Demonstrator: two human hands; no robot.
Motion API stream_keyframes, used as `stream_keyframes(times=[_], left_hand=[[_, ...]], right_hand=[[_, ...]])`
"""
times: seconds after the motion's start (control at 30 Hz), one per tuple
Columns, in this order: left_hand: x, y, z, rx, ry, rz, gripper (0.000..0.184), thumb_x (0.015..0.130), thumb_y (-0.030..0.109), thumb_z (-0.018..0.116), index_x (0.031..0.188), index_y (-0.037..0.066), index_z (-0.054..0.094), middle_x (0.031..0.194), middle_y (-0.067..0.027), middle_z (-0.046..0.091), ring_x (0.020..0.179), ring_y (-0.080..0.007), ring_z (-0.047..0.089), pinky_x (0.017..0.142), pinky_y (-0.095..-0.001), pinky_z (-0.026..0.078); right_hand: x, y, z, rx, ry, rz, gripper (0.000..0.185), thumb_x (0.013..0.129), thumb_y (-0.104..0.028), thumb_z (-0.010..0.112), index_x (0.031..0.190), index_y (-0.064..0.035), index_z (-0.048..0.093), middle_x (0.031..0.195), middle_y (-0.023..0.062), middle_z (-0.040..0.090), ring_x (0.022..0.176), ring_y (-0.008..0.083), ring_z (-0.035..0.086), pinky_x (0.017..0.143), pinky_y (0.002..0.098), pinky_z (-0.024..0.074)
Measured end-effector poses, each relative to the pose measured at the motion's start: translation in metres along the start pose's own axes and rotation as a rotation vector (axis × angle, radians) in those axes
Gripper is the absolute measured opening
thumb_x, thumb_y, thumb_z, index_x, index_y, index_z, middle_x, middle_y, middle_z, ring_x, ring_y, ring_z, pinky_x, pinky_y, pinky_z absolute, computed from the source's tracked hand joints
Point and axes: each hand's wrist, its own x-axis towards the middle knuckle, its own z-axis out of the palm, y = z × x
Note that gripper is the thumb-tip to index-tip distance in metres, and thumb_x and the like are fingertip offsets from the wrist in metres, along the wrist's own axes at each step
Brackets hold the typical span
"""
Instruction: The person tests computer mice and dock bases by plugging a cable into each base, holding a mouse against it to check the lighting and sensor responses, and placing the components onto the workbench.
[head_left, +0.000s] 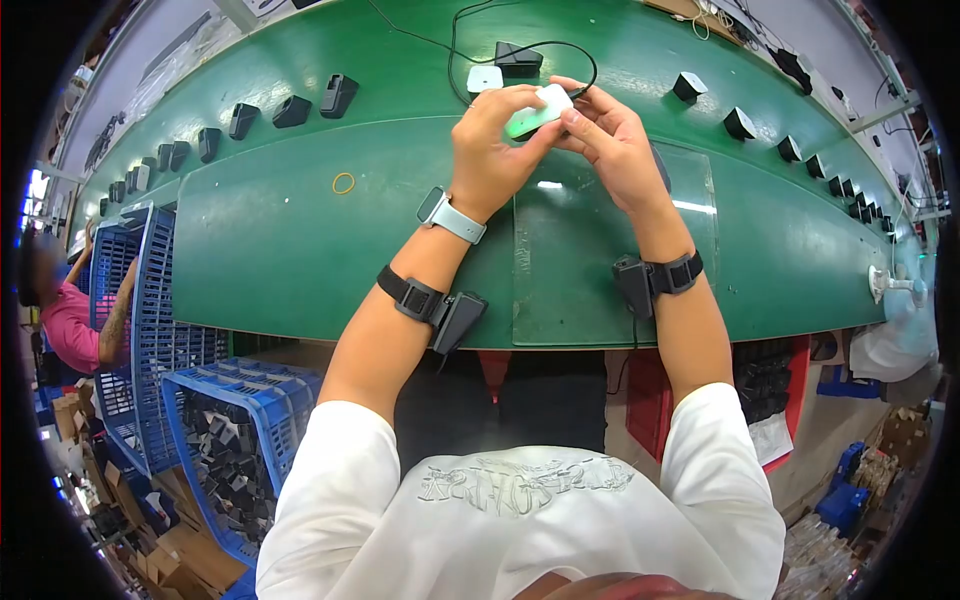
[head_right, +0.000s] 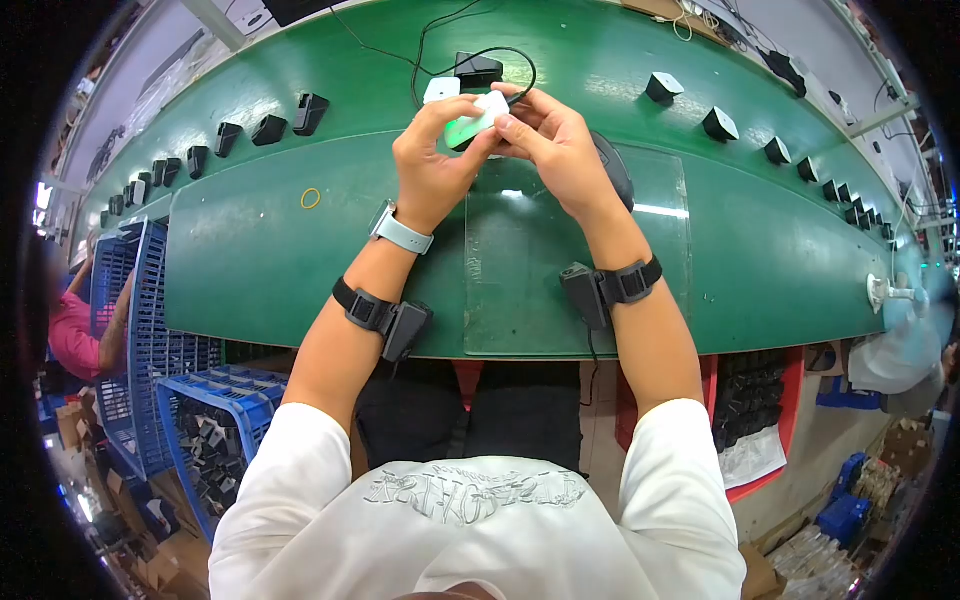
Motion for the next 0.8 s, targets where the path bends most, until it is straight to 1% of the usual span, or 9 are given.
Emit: stream_keyframes(times=[0.13, 0.2, 0.37, 0.43, 0.47, 0.53, 0.6, 0.77, 0.8], left_hand=[[-0.003, -0.002, 0.000, -0.004, -0.022, -0.044, 0.031, 0.075, 0.010, 0.085, 0.102, 0.005, 0.070, 0.101, -0.0109, 0.074, 0.091, -0.0282, 0.069, 0.079, -0.0371, 0.056], [-0.003, -0.003, 0.002, -0.011, -0.057, -0.118, 0.031, 0.076, 0.011, 0.085, 0.102, 0.005, 0.071, 0.101, -0.0116, 0.074, 0.092, -0.0290, 0.070, 0.080, -0.0376, 0.056], [-0.004, -0.003, 0.001, -0.005, -0.079, -0.128, 0.032, 0.075, 0.011, 0.085, 0.103, 0.005, 0.071, 0.102, -0.0121, 0.074, 0.093, -0.0296, 0.070, 0.080, -0.0382, 0.056], [-0.004, -0.004, 0.001, -0.002, -0.083, -0.128, 0.032, 0.075, 0.011, 0.085, 0.103, 0.005, 0.071, 0.103, -0.0122, 0.074, 0.093, -0.0299, 0.070, 0.080, -0.0384, 0.056], [-0.004, -0.005, 0.001, 0.004, -0.071, -0.096, 0.033, 0.074, 0.011, 0.086, 0.103, 0.005, 0.071, 0.103, -0.0117, 0.073, 0.093, -0.0301, 0.069, 0.080, -0.0385, 0.056], [-0.002, 0.000, -0.001, 0.006, -0.056, -0.061, 0.035, 0.072, 0.011, 0.087, 0.103, 0.006, 0.071, 0.104, -0.0112, 0.073, 0.093, -0.0302, 0.069, 0.080, -0.0386, 0.056], [0.001, 0.007, -0.002, 0.083, -0.091, 0.072, 0.040, 0.068, 0.011, 0.088, 0.103, 0.007, 0.070, 0.105, -0.0101, 0.072, 0.093, -0.0299, 0.068, 0.080, -0.0385, 0.056], [0.002, 0.016, 0.003, 0.084, -0.102, 0.132, 0.045, 0.064, 0.010, 0.090, 0.104, 0.007, 0.068, 0.103, -0.0093, 0.072, 0.092, -0.0290, 0.068, 0.079, -0.0380, 0.056], [0.002, 0.015, 0.003, 0.079, -0.090, 0.136, 0.046, 0.064, 0.009, 0.090, 0.104, 0.008, 0.067, 0.103, -0.0094, 0.072, 0.091, -0.0290, 0.068, 0.079, -0.0380, 0.056]], right_hand=[[0.001, 0.004, -0.002, -0.010, 0.041, 0.019, 0.040, 0.102, -0.011, 0.058, 0.140, 0.0020, 0.053, 0.120, 0.0101, 0.065, 0.108, 0.0170, 0.065, 0.094, 0.0339, 0.0567], [0.002, 0.007, -0.004, -0.012, 0.042, 0.025, 0.040, 0.102, -0.011, 0.058, 0.139, 0.0019, 0.053, 0.119, 0.0100, 0.065, 0.107, 0.0171, 0.066, 0.094, 0.0338, 0.0567], [0.002, 0.007, -0.004, -0.035, 0.059, 0.022, 0.040, 0.102, -0.012, 0.059, 0.139, 0.0016, 0.054, 0.118, 0.0099, 0.066, 0.106, 0.0175, 0.066, 0.094, 0.0340, 0.0571], [0.003, 0.007, -0.003, -0.016, 0.069, 0.021, 0.040, 0.100, -0.010, 0.060, 0.138, 0.0014, 0.055, 0.114, 0.0090, 0.066, 0.103, 0.0164, 0.066, 0.090, 0.0329, 0.0573], [0.002, 0.006, -0.002, -0.018, 0.068, 0.021, 0.040, 0.100, -0.010, 0.060, 0.138, 0.0014, 0.055, 0.114, 0.0090, 0.066, 0.103, 0.0164, 0.066, 0.090, 0.0329, 0.0573], [0.001, 0.004, 0.005, -0.021, 0.084, -0.029, 0.037, 0.098, -0.008, 0.062, 0.133, 0.0014, 0.057, 0.108, 0.0078, 0.066, 0.097, 0.0132, 0.065, 0.085, 0.0293, 0.0566], [0.001, 0.004, 0.005, -0.010, 0.126, -0.023, 0.033, 0.096, -0.006, 0.063, 0.129, 0.0011, 0.059, 0.106, 0.0070, 0.066, 0.094, 0.0117, 0.064, 0.082, 0.0275, 0.0556], [0.000, 0.016, 0.001, -0.029, 0.207, -0.061, 0.024, 0.088, 0.001, 0.062, 0.112, -0.0001, 0.063, 0.098, 0.0048, 0.068, 0.085, 0.0083, 0.064, 0.075, 0.0227, 0.0523], [0.001, 0.017, 0.001, -0.034, 0.216, -0.060, 0.024, 0.088, 0.001, 0.062, 0.112, -0.0001, 0.063, 0.098, 0.0048, 0.068, 0.085, 0.0083, 0.064, 0.075, 0.0227, 0.0523]])
